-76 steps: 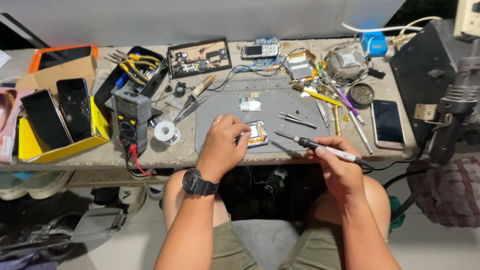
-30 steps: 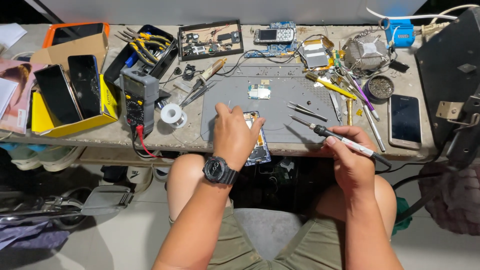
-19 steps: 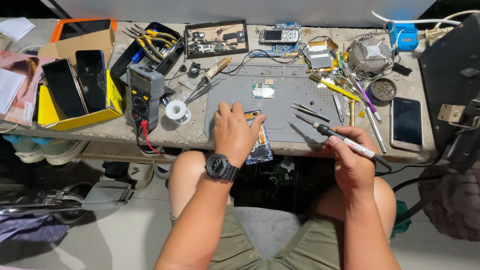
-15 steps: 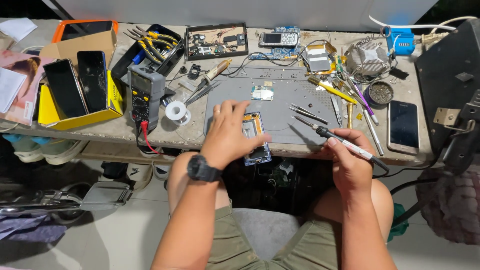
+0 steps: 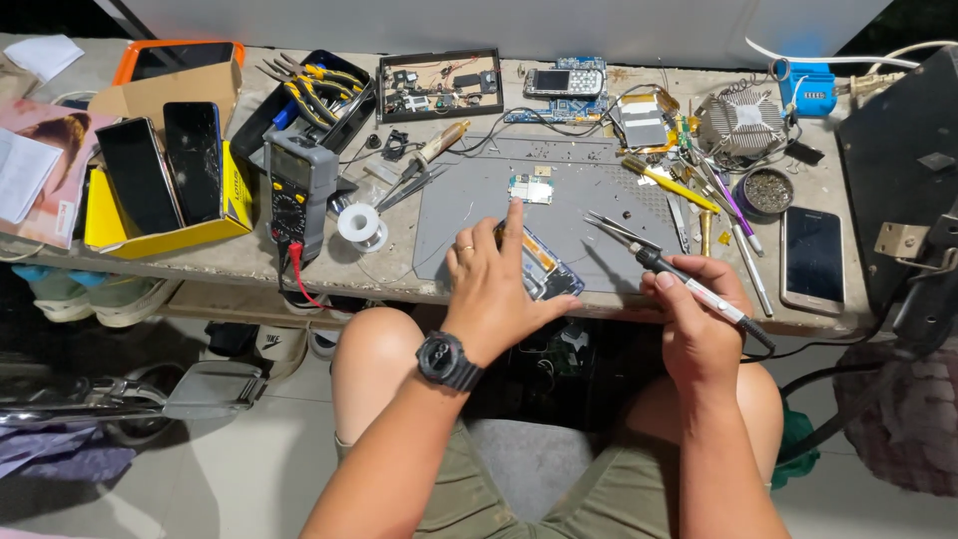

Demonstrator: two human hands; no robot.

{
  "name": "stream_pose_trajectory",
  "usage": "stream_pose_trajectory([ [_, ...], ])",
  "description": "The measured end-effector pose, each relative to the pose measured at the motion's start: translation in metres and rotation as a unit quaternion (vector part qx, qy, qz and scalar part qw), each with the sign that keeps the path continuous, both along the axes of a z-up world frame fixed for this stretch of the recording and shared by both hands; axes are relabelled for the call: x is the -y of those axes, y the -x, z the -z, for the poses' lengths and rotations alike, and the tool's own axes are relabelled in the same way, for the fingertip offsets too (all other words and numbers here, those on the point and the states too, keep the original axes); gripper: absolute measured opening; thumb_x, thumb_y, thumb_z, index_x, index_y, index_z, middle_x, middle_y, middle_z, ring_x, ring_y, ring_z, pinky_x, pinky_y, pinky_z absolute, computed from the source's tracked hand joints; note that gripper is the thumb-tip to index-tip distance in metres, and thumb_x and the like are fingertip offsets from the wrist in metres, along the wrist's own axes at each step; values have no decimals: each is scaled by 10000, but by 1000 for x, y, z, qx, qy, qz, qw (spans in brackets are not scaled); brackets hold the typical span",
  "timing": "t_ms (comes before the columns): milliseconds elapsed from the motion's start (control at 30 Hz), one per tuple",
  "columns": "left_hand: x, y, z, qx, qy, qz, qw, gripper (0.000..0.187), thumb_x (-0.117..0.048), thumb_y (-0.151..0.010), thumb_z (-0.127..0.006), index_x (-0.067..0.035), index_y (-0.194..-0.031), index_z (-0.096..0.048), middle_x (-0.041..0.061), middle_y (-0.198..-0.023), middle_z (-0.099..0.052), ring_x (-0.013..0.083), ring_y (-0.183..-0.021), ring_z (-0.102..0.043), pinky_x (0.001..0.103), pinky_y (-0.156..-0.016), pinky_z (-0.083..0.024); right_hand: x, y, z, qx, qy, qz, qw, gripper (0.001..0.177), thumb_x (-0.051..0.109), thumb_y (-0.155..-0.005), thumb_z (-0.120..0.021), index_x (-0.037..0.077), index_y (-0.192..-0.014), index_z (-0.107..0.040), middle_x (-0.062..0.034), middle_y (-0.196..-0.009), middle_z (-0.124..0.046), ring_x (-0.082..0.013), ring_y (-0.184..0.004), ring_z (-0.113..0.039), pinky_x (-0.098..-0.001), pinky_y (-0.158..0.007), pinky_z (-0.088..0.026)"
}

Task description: Repairing a smartphone by soldering connections and manipulating internal components with precision tools

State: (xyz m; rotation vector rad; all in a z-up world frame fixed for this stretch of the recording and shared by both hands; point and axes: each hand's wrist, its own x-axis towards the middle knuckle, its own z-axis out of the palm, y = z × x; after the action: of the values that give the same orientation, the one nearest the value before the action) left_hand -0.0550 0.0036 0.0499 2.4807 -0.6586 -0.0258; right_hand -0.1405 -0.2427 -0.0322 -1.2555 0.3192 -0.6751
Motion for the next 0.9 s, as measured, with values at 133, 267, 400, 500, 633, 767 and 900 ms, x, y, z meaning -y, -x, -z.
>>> stream_pose_trajectory([
  [133,-5,-3,-2,12,-12,-10,1000,1383,-758,-777,-866,25,-1727,-236,350,-1438,-502,501,-1328,-451,607,-1097,-351,-9,-1,0,11,15,-2,1000,281,-19,-1001,-793,-74,-1232,-643,-240,-1161,-715,-277,-958,-794,-396,-871,-714],
  [267,-24,-33,27,37,76,-17,996,1036,-713,-896,-732,-2,-1602,-468,245,-1290,-635,426,-1215,-599,554,-1024,-467,-29,-2,-18,30,60,-5,998,213,-46,-996,-798,-59,-1167,-672,-238,-1156,-717,-283,-993,-788,-424,-905,-706],
  [400,-30,-63,72,147,151,-21,977,380,-304,-1024,-735,-127,-1360,-736,84,-1019,-744,343,-1003,-733,463,-974,-564,-37,-15,-16,42,143,-31,988,210,-95,-944,-837,-69,-1116,-720,-272,-1126,-734,-318,-994,-793,-451,-862,-684],
  [500,-21,-69,88,178,121,-53,975,276,-418,-971,-767,-272,-1203,-794,-18,-983,-706,256,-983,-720,408,-916,-584,-44,-19,-17,11,187,-27,982,241,-79,-930,-862,-88,-1124,-721,-275,-1113,-755,-327,-964,-805,-441,-846,-672],
  [633,-18,-71,92,183,112,-67,974,189,-410,-974,-757,-304,-1126,-797,-40,-935,-663,243,-950,-711,398,-876,-593,-56,-26,-21,-28,226,-7,974,219,-19,-928,-898,-28,-1102,-766,-214,-1112,-792,-279,-991,-806,-387,-828,-649],
  [767,-19,-70,84,189,124,-59,972,85,-364,-969,-759,-311,-1026,-791,-21,-900,-646,283,-921,-719,419,-842,-612,-70,-27,-33,-35,251,-10,967,188,-17,-942,-883,-33,-1088,-766,-213,-1092,-790,-287,-980,-806,-401,-814,-645],
  [900,-19,-70,79,205,132,-47,969,72,-314,-967,-753,-263,-1001,-791,17,-874,-642,332,-894,-731,452,-810,-627,-75,-30,-29,-23,256,-23,966,164,-23,-942,-865,-40,-1063,-756,-220,-1067,-778,-297,-961,-800,-420,-794,-640],
])
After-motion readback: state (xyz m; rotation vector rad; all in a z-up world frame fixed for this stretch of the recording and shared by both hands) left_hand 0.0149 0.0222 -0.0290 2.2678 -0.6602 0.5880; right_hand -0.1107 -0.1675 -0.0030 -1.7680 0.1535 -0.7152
